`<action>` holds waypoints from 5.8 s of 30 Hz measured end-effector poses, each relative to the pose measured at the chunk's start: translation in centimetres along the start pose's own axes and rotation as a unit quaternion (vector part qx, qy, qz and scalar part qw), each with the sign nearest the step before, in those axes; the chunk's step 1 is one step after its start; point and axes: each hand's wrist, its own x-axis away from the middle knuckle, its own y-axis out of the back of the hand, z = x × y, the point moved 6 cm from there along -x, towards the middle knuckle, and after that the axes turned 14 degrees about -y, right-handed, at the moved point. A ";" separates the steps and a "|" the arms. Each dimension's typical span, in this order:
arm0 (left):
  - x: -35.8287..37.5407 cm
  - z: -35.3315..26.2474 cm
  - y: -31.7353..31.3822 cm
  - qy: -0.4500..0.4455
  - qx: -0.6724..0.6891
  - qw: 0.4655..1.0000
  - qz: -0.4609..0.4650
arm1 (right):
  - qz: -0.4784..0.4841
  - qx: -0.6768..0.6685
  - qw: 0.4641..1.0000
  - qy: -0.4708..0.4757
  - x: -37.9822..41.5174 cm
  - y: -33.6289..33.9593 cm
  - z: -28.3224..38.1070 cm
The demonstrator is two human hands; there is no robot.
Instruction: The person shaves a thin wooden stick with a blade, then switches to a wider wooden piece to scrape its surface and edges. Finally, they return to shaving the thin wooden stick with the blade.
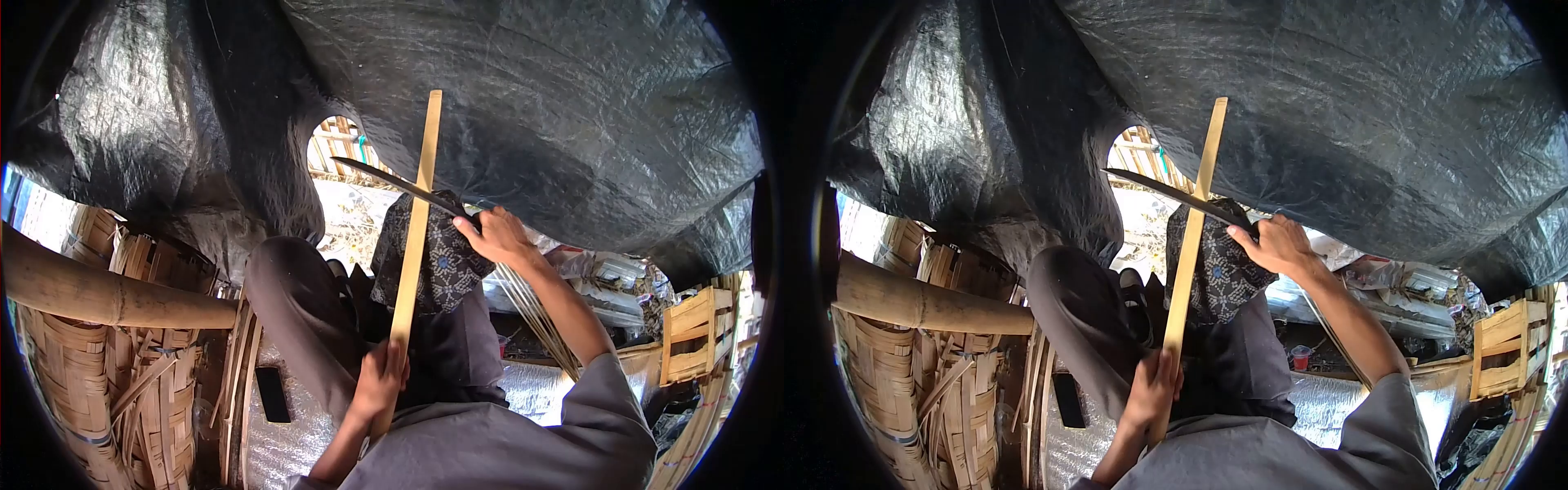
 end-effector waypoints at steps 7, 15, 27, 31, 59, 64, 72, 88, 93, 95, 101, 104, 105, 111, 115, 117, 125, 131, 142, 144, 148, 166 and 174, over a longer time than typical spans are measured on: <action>-5.9 -0.2 -0.3 -0.020 0.037 0.999 0.026 | 0.039 -0.006 0.999 -0.016 0.7 -2.2 -1.2; 3.7 0.8 0.7 0.145 0.057 0.986 0.051 | 0.102 -0.058 0.990 -0.076 2.1 -2.3 -1.6; -0.9 0.5 -1.4 0.139 0.251 0.958 0.011 | 0.114 0.059 0.986 0.105 7.1 -2.2 1.2; -1.1 0.8 -2.2 0.167 0.295 0.940 0.037 | 0.007 0.065 0.989 0.136 8.3 -1.0 1.0; 0.0 1.6 -1.0 0.146 0.239 0.960 0.019 | -0.007 -0.025 0.997 0.070 -4.2 -0.7 -0.2; 0.3 2.1 -0.8 0.165 0.279 0.946 0.015 | -0.156 0.048 0.950 0.268 0.3 0.7 3.6; 0.5 2.1 -0.4 0.176 0.279 0.944 0.007 | 0.062 -0.045 0.997 0.024 -7.7 1.2 0.4; 1.1 3.4 0.2 0.210 0.313 0.926 0.020 | 0.062 -0.045 0.989 0.128 -5.2 0.5 1.8; 1.9 3.7 0.3 0.214 0.276 0.937 0.009 | -0.020 0.070 0.959 0.274 -5.2 0.9 3.0; 2.5 4.6 0.7 0.229 0.282 0.932 -0.008 | 0.033 0.027 0.995 0.093 -9.8 1.1 0.2; 3.4 6.2 2.1 0.292 0.328 0.866 -0.239 | 0.092 -0.100 0.990 -0.037 -13.0 1.2 -3.4; 3.0 5.0 1.1 0.322 0.279 0.880 -0.209 | 0.114 -0.118 0.986 0.035 -8.4 -0.1 -0.9; 3.2 5.7 1.6 0.320 0.278 0.881 -0.212 | 0.088 -0.101 0.989 0.068 -7.2 -0.7 -0.5; 2.1 3.1 1.0 0.268 0.221 0.930 -0.119 | 0.028 -0.126 0.987 0.093 -2.5 -2.1 0.0; 0.9 3.4 1.8 0.195 0.134 0.967 -0.090 | 0.157 -0.097 0.981 -0.061 0.0 -6.2 -2.8; 0.5 3.3 2.0 0.149 0.077 0.985 -0.036 | 0.188 -0.128 0.967 -0.112 2.4 -8.4 -5.0; -6.5 -2.9 2.0 -0.174 -0.295 0.939 0.033 | 0.327 -0.361 0.855 -0.178 14.4 -24.5 -15.8; -7.7 -2.4 1.2 -0.413 -0.548 0.727 0.016 | 0.454 -0.555 0.561 -0.414 19.7 -19.2 -12.9; -9.7 -7.6 1.5 -0.245 -0.393 0.886 -0.011 | 0.541 -0.596 0.438 -0.400 25.9 -27.4 -15.8; -10.8 -8.5 1.4 -0.279 -0.428 0.859 -0.030 | 0.539 -0.529 0.459 -0.468 26.0 -25.5 -15.4; -14.2 -7.1 1.3 -0.305 -0.375 0.870 -0.101 | 0.507 -0.565 0.515 -0.398 26.7 -28.9 -17.2; -9.5 -4.2 0.4 -0.115 0.017 0.993 -0.015 | 0.330 -0.734 0.407 -0.431 26.6 -19.6 -17.8; -7.2 -2.5 -0.5 0.031 0.248 0.968 0.035 | 0.295 -0.809 0.278 -0.426 24.4 -17.7 -15.2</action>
